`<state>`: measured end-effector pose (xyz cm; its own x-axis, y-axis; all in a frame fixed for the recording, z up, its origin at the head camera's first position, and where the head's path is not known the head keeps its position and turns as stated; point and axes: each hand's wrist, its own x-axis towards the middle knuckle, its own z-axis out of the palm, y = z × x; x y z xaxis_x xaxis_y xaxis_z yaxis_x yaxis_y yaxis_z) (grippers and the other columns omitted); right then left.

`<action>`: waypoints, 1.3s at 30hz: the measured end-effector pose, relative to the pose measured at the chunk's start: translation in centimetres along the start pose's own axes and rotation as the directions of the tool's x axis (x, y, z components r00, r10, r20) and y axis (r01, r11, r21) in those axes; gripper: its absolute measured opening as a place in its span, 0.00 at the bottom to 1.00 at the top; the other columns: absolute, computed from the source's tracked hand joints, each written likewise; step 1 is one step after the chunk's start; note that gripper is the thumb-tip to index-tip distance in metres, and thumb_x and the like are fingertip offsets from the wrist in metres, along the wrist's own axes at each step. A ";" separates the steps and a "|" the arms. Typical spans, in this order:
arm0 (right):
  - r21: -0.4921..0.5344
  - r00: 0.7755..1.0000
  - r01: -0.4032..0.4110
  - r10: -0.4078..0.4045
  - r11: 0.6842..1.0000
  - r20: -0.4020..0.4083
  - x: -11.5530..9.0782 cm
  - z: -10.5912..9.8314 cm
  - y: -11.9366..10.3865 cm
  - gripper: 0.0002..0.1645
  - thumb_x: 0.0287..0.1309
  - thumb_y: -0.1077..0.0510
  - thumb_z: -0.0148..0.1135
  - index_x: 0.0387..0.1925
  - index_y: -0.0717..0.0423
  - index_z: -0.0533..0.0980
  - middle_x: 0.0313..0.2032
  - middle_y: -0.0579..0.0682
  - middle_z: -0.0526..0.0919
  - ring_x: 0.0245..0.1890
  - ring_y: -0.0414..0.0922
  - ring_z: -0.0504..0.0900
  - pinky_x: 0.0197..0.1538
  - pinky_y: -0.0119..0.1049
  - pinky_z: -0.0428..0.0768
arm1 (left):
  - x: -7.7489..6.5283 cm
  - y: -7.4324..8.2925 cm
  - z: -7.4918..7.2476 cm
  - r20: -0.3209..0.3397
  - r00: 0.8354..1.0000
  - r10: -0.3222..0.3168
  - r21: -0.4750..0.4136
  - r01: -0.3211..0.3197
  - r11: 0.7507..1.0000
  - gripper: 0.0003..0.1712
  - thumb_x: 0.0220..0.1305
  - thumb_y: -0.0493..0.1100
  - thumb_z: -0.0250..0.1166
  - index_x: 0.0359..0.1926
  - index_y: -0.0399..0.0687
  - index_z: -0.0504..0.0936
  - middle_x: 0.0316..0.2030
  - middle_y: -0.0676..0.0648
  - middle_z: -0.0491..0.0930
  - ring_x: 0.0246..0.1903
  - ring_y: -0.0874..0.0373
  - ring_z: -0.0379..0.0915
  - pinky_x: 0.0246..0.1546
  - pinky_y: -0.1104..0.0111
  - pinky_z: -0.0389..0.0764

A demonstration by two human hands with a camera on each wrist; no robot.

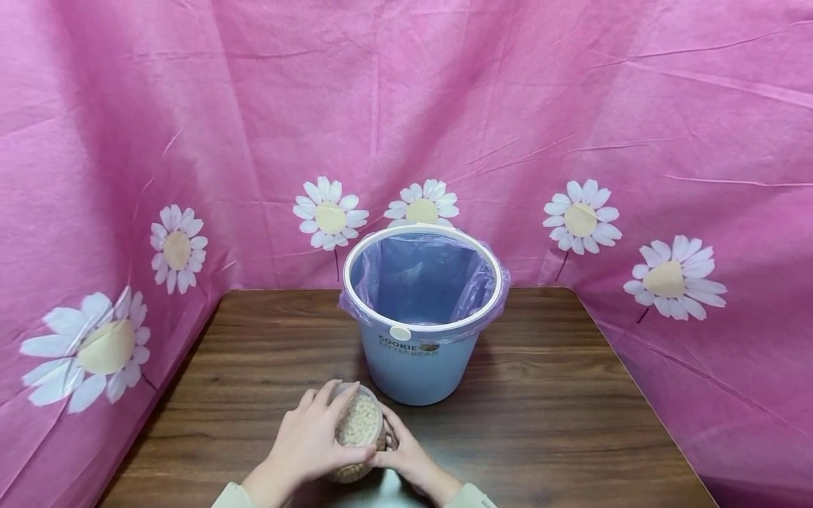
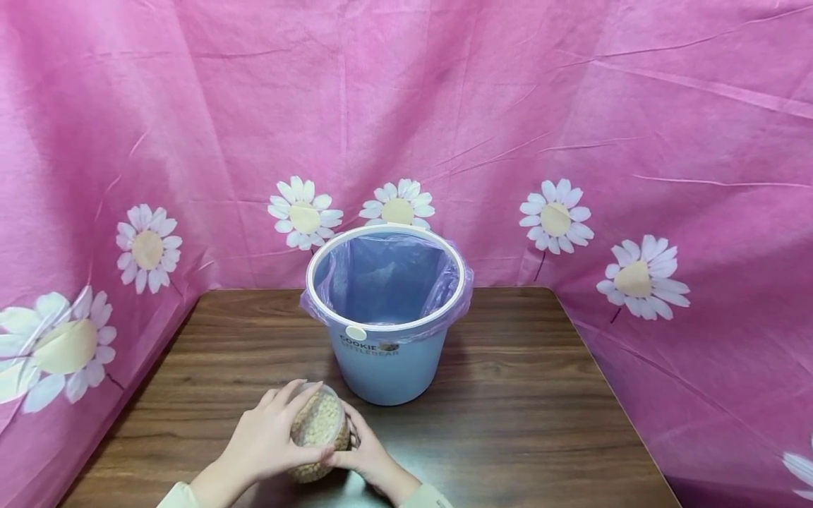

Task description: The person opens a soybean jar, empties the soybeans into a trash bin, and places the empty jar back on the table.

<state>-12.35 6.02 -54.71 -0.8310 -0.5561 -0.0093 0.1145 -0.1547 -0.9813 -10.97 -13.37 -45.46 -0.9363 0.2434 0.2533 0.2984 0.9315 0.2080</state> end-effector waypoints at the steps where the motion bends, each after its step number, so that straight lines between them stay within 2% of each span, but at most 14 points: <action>1: 0.035 1.000 0.002 -0.003 0.999 0.006 0.0 0.0 -0.1 0.61 0.55 0.47 0.73 0.77 0.61 0.46 0.75 0.65 0.52 0.70 0.41 0.61 0.65 0.26 0.63 | 0.0 0.1 -0.2 -0.012 1.000 0.011 0.002 -0.011 1.000 0.59 0.30 0.80 0.68 0.65 0.60 0.75 0.58 0.48 0.76 0.49 0.49 0.75 0.26 0.57 0.79; 4: 0.127 1.000 0.013 -0.016 0.992 0.027 -0.1 0.1 -0.4 0.62 0.55 0.51 0.73 0.77 0.59 0.43 0.77 0.63 0.47 0.70 0.38 0.59 0.67 0.27 0.62 | 0.1 0.5 -0.9 -0.042 0.999 0.035 0.001 -0.035 0.999 0.58 0.30 0.80 0.69 0.65 0.61 0.75 0.58 0.50 0.76 0.48 0.51 0.75 0.25 0.59 0.78; 8: 0.247 0.996 0.015 -0.036 0.969 0.078 -0.2 0.2 -0.8 0.64 0.56 0.54 0.72 0.78 0.59 0.38 0.77 0.63 0.45 0.69 0.44 0.62 0.67 0.34 0.69 | 0.2 1.0 -1.7 -0.059 0.997 0.056 -0.006 -0.056 0.998 0.58 0.30 0.81 0.69 0.64 0.62 0.75 0.57 0.50 0.76 0.48 0.52 0.75 0.25 0.58 0.78; 12: 0.254 0.991 0.025 -0.057 0.967 0.119 -0.3 0.0 -1.4 0.67 0.53 0.53 0.74 0.77 0.58 0.36 0.75 0.60 0.48 0.67 0.44 0.64 0.67 0.35 0.69 | 0.1 1.4 -2.3 -0.080 0.992 0.099 0.003 -0.099 0.995 0.58 0.29 0.82 0.69 0.64 0.64 0.76 0.57 0.49 0.77 0.47 0.53 0.75 0.26 0.58 0.79; 15: 0.278 0.986 0.021 -0.065 0.960 0.151 -0.5 -0.2 -2.0 0.70 0.48 0.58 0.75 0.77 0.57 0.34 0.73 0.60 0.53 0.65 0.46 0.67 0.66 0.36 0.71 | 0.1 1.7 -2.6 -0.124 0.979 0.160 0.024 -0.159 0.987 0.57 0.28 0.82 0.70 0.63 0.65 0.77 0.57 0.50 0.77 0.46 0.54 0.76 0.25 0.60 0.78; 18: 0.373 0.982 -0.021 -0.051 0.927 0.184 -0.7 -0.3 -2.8 0.72 0.43 0.67 0.72 0.76 0.53 0.32 0.69 0.59 0.56 0.63 0.49 0.70 0.64 0.40 0.75 | 0.2 1.9 -2.7 -0.174 0.960 0.218 0.049 -0.212 0.976 0.56 0.26 0.82 0.71 0.61 0.65 0.79 0.57 0.51 0.78 0.46 0.56 0.75 0.24 0.63 0.78; 21: 0.437 0.978 -0.043 -0.051 0.898 0.201 -0.9 -0.3 -3.4 0.71 0.41 0.73 0.69 0.75 0.52 0.33 0.68 0.59 0.56 0.63 0.51 0.71 0.62 0.42 0.77 | 0.3 2.1 -2.9 -0.189 0.954 0.232 0.056 -0.225 0.973 0.55 0.26 0.81 0.71 0.60 0.67 0.79 0.57 0.51 0.78 0.46 0.57 0.75 0.24 0.63 0.78; 25: 0.406 0.980 -0.006 -0.075 0.914 0.182 -1.1 -0.2 -4.2 0.67 0.39 0.72 0.71 0.73 0.53 0.39 0.67 0.59 0.57 0.62 0.51 0.71 0.62 0.42 0.77 | 0.3 2.4 -3.2 -0.158 0.963 0.219 0.048 -0.214 0.976 0.52 0.29 0.82 0.70 0.60 0.69 0.79 0.57 0.51 0.78 0.48 0.57 0.75 0.25 0.61 0.78; 26: 0.395 0.981 -0.010 -0.068 0.919 0.182 -1.2 -0.2 -4.4 0.67 0.39 0.72 0.72 0.73 0.51 0.40 0.67 0.59 0.57 0.61 0.52 0.72 0.58 0.43 0.80 | 0.4 2.5 -3.3 -0.155 0.962 0.225 0.049 -0.219 0.974 0.52 0.30 0.82 0.70 0.60 0.69 0.79 0.57 0.51 0.78 0.48 0.56 0.75 0.24 0.61 0.79; 29: 0.378 0.982 -0.028 -0.045 0.926 0.185 -1.6 -0.1 -4.9 0.69 0.39 0.71 0.72 0.75 0.48 0.40 0.67 0.61 0.56 0.58 0.57 0.75 0.46 0.47 0.86 | 0.4 2.6 -3.6 -0.175 0.951 0.255 0.063 -0.248 0.967 0.51 0.30 0.81 0.70 0.60 0.69 0.80 0.57 0.50 0.78 0.47 0.56 0.75 0.23 0.62 0.78; 32: 0.376 0.982 -0.049 -0.024 0.925 0.188 -2.1 0.2 -5.7 0.71 0.41 0.73 0.71 0.76 0.40 0.38 0.68 0.64 0.53 0.53 0.62 0.78 0.34 0.52 0.86 | 0.4 2.8 -4.1 -0.222 0.930 0.292 0.078 -0.281 0.956 0.52 0.28 0.81 0.71 0.59 0.69 0.81 0.56 0.50 0.78 0.46 0.56 0.76 0.22 0.63 0.78; 35: 0.382 0.985 -0.010 -0.056 0.924 0.161 -2.4 0.5 -6.3 0.70 0.42 0.73 0.70 0.77 0.41 0.38 0.69 0.64 0.53 0.52 0.62 0.79 0.34 0.51 0.86 | 0.5 3.0 -4.7 -0.250 0.919 0.304 0.081 -0.293 0.953 0.53 0.26 0.81 0.71 0.59 0.69 0.81 0.57 0.51 0.77 0.46 0.56 0.76 0.22 0.64 0.78; 39: 0.394 0.988 0.029 -0.087 0.919 0.130 -2.8 0.7 -6.8 0.69 0.44 0.73 0.69 0.77 0.44 0.38 0.69 0.63 0.55 0.50 0.60 0.81 0.34 0.50 0.86 | 0.7 3.5 -5.0 -0.251 0.922 0.294 0.073 -0.285 0.956 0.53 0.25 0.81 0.70 0.59 0.71 0.80 0.57 0.51 0.77 0.47 0.56 0.77 0.22 0.63 0.78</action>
<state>-10.41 8.09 -47.87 -0.7602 -0.6417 0.1012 0.2951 -0.4799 -0.8262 -9.67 -11.33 -39.79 -0.7294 0.4302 0.5319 0.5382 0.8408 0.0579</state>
